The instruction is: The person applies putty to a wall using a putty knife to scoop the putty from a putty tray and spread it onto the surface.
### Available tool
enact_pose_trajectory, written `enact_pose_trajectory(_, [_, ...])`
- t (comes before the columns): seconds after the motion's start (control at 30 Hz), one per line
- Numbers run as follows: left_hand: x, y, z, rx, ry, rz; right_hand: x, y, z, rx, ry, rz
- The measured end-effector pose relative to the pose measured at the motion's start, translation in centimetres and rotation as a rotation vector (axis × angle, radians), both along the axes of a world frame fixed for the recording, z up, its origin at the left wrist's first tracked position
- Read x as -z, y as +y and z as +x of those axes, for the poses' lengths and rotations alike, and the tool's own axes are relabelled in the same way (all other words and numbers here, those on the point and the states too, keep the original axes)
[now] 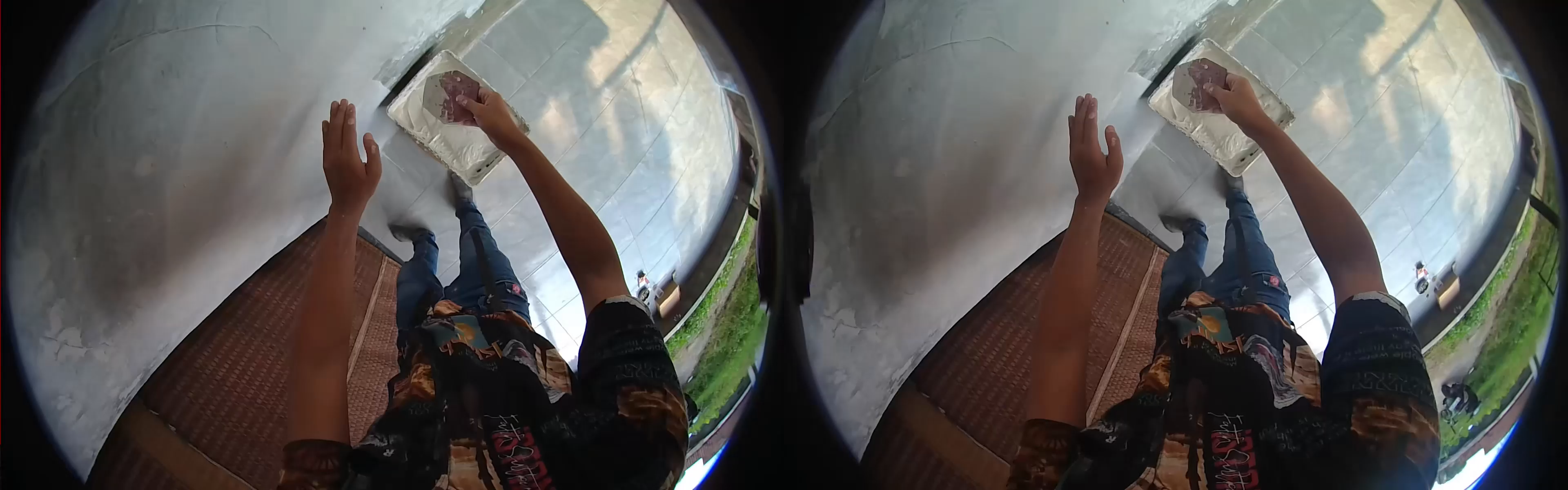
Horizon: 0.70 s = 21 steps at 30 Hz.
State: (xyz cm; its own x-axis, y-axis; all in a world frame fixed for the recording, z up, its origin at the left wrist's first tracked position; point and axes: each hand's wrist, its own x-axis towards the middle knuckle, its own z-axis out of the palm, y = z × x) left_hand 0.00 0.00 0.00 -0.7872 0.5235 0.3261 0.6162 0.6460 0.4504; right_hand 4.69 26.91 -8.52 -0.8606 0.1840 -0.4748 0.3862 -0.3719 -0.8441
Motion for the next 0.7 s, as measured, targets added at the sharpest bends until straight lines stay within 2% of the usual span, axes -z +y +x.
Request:
enact_pose_trajectory(0.07, [-0.9, -1.6, 1.7, -0.004, -0.064, -0.085, 1.1, -2.0, 1.9, -0.019, -0.047, 0.083])
enact_pose_trajectory(0.1, [5.6, 2.1, 0.4, -0.001, -0.085, -0.027, 6.7, 2.0, 0.7, -0.018, -0.069, 0.141])
enact_pose_trajectory(0.17, [7.6, 2.0, 1.3, 0.001, -0.135, -0.086, 10.3, 1.5, 2.1, -0.042, -0.093, 0.282])
enact_pose_trajectory(0.2, [8.4, 1.6, 1.3, 0.006, -0.149, -0.108, 11.5, 0.9, 2.1, -0.040, -0.107, 0.260])
enact_pose_trajectory(0.27, [10.2, 1.6, 1.8, 0.004, -0.248, -0.095, 13.3, 0.6, 2.9, -0.123, -0.164, 0.452])
enact_pose_trajectory(0.3, [11.1, 1.6, 2.0, 0.006, -0.264, -0.100, 14.4, 0.6, 3.1, -0.125, -0.179, 0.446])
enact_pose_trajectory(0.37, [12.8, 1.3, 2.8, 0.023, -0.317, -0.149, 16.6, 0.3, 3.8, -0.226, -0.150, 0.641])
enact_pose_trajectory(0.5, [14.8, 1.0, 4.6, 0.018, -0.400, -0.166, 16.6, -0.9, 3.7, -0.313, -0.239, 0.608])
enact_pose_trajectory(0.57, [15.7, 0.7, 5.4, 0.020, -0.414, -0.162, 18.0, -1.6, 3.1, -0.274, -0.132, 0.722])
enact_pose_trajectory(0.7, [16.5, 0.3, 7.2, -0.002, -0.472, -0.176, 20.8, -2.8, 2.2, -0.403, -0.176, 0.834])
